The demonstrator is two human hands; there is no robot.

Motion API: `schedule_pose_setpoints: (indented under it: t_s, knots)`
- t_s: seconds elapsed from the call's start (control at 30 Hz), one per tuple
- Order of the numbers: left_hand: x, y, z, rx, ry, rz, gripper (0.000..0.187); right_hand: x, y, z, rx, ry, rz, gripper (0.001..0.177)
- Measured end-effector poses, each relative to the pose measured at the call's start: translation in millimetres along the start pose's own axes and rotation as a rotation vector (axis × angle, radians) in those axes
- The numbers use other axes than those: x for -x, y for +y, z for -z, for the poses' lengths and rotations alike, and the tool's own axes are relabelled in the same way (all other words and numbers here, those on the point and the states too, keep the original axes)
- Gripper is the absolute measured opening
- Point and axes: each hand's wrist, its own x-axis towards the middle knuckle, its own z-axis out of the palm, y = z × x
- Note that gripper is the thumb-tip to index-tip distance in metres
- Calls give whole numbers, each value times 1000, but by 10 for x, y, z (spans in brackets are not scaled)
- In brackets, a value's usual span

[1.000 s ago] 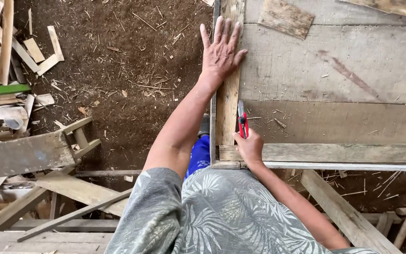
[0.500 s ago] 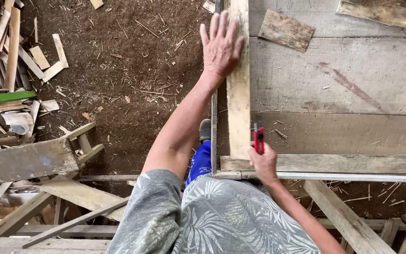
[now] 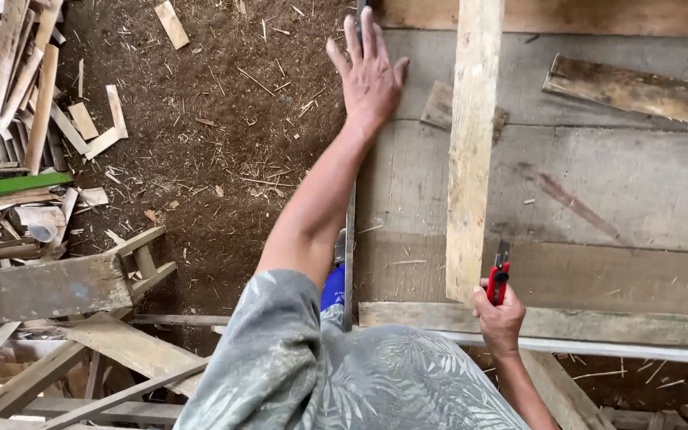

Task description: Trimming thin wood strips or veneer using a utility knife on a wooden surface

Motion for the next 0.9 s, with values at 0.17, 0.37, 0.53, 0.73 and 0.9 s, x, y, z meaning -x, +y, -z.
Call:
schedule_pose_setpoints:
  t_s: [0.17, 0.37, 0.53, 0.73, 0.9]
  knots:
    - [121, 163, -127, 289, 175, -297, 42, -234, 8, 64, 56, 22, -21, 17]
    - [-178, 277, -73, -30, 93, 297, 70, -516, -81, 120, 190, 27, 35, 15]
    - [-107, 261, -118, 80, 79, 161, 55, -639, -70, 48, 166, 9, 88, 12]
    - [-103, 115, 399, -6, -310, 125, 85, -673, -83, -41, 137, -39, 84, 13]
    - [-10, 438, 112, 173, -227, -211, 84, -677, -166, -7, 138, -24, 134, 14]
